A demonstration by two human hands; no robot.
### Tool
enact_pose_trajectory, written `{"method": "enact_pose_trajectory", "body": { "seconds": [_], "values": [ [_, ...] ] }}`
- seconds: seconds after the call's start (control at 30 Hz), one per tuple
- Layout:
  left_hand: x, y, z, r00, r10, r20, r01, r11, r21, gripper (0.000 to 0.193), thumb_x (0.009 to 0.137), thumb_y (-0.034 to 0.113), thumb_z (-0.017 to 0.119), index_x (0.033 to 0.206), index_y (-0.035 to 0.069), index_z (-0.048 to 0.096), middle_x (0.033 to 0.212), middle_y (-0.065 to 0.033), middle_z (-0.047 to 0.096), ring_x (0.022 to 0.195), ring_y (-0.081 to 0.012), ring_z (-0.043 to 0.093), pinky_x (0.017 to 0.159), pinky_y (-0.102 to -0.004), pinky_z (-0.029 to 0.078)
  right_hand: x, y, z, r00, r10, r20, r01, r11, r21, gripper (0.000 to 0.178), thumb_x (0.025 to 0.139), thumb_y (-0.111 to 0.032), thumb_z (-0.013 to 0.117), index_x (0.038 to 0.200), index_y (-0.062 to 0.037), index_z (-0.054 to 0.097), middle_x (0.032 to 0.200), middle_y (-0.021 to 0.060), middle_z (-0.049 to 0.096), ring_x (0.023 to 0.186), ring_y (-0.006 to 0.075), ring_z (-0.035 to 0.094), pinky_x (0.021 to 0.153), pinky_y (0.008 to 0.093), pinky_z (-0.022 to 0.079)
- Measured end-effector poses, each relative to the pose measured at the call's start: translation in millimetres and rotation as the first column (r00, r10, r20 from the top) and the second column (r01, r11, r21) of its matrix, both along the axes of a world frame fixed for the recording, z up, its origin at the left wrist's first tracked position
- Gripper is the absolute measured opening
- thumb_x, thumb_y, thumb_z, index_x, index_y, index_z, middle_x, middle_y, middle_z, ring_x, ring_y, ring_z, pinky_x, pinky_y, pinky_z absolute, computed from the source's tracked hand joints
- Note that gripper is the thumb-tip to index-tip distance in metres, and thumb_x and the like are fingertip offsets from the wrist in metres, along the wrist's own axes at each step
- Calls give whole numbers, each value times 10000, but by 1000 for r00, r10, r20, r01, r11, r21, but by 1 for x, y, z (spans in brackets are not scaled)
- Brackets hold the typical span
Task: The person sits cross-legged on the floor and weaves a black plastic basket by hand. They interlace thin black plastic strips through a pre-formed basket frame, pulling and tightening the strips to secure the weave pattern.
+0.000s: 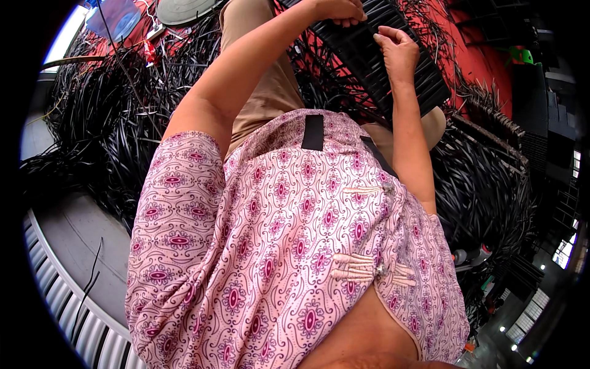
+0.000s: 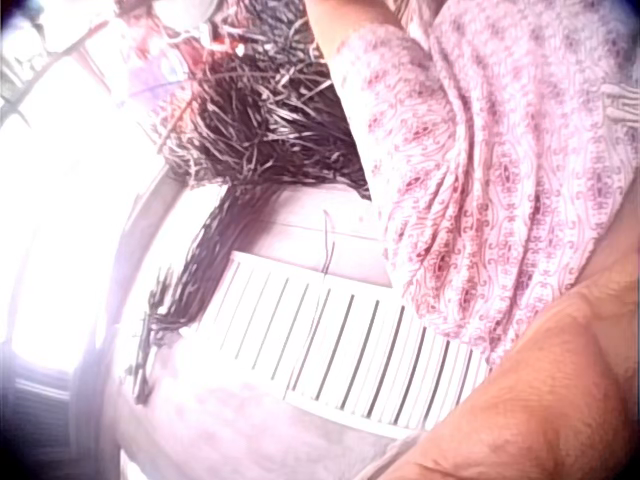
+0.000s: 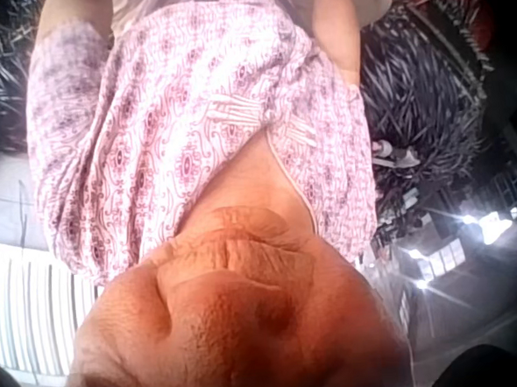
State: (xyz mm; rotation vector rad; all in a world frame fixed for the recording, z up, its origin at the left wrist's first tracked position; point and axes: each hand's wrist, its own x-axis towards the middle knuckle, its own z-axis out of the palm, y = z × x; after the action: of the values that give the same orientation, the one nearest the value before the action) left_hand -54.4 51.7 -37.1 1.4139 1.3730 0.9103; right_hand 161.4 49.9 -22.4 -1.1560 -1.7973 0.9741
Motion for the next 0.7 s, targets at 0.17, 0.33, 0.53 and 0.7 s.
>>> {"method": "enact_pose_trajectory", "body": {
  "seconds": [0.17,0.33,0.53,0.7],
  "values": [
    [2,5,-3,1000,-1,6,1,1000,-15,180,884,192,659,804,37,703,682,-24,667,519,-118,592,474,-278,480,0,-1,0,997,-28,71,25,999,38,188,804,-86,769,985,-34,769,898,69,759,773,110,692,719,259,546],
    [1,2,3,999,28,-23,-28,1000,-1,184,892,195,651,817,38,710,690,-28,673,533,-126,608,487,-290,489,-8,-14,21,978,-40,204,-14,966,258,163,811,-140,761,958,-71,775,878,87,743,733,164,695,710,298,543],
    [-11,-21,51,926,44,-375,29,982,185,185,864,165,609,845,22,725,663,-87,682,555,-177,637,512,-349,506,-17,5,27,991,137,4,-132,952,277,190,862,-167,741,1010,-50,766,926,68,758,785,143,705,696,292,541],
    [-33,-3,54,598,278,-752,442,668,598,222,859,179,560,803,3,684,755,-204,675,727,-372,667,690,-463,529,-36,7,28,920,326,-219,-314,945,89,258,916,-213,737,1120,-55,748,938,2,747,788,45,655,645,211,527]
  ]
}}
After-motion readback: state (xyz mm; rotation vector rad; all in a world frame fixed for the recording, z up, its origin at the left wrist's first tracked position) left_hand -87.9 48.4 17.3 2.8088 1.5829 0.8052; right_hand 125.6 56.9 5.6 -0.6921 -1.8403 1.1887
